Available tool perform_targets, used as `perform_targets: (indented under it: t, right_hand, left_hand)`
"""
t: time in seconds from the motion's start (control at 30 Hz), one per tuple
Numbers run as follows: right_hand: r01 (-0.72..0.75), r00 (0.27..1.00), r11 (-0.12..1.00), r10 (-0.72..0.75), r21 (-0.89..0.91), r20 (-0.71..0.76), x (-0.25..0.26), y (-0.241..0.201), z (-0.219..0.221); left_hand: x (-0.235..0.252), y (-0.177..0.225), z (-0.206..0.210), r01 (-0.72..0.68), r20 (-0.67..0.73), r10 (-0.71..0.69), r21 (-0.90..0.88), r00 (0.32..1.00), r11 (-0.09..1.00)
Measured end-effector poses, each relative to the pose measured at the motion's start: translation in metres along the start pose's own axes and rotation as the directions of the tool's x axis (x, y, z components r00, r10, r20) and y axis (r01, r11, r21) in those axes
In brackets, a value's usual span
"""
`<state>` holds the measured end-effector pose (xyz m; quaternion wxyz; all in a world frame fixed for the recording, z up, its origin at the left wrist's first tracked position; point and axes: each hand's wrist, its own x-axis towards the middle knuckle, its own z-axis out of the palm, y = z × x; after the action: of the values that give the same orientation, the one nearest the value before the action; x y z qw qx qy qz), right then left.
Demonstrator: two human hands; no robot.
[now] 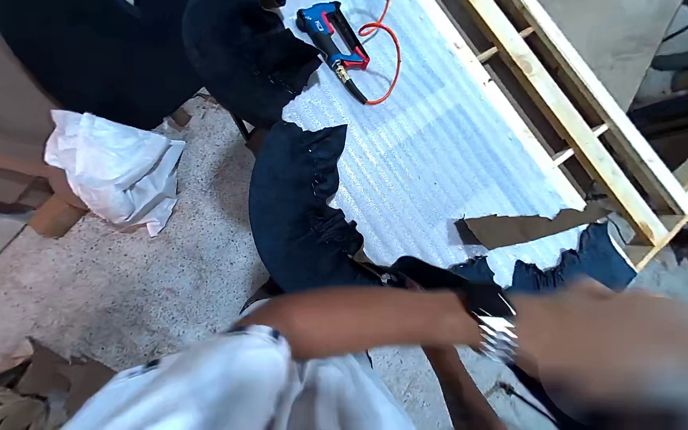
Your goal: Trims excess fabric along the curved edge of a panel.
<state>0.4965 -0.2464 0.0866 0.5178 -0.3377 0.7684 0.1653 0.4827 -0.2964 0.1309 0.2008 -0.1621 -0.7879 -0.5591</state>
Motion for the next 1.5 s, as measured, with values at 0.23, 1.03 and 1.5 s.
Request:
perform_targets:
  t: [0.23, 1.03, 1.5]
  right_hand:
    - [0.398, 0.693, 0.902, -0.178, 0.166, -0.699, 0.158, 0.106, 0.126]
    - [0.211, 0.651, 0.938, -0.344, -0.275, -0.677, 0.141, 0.055, 0.080]
    - [0.162, 0.640, 0.968, -0.250, -0.191, -0.726, 0.127, 0.066, 0.102]
  left_hand:
    - [-0.185, -0.134, -0.144, 0.113, 0.404, -0.594, 0.755, 0.696, 0.646]
    - [-0.217, -0.131, -0.019, 0.552, -0.316, -0.466, 0.617, 0.826, 0.561]
    - [-0.243, -0.108, -0.071, 0.643, -0.153, -0.631, 0.312, 0.761, 0.700]
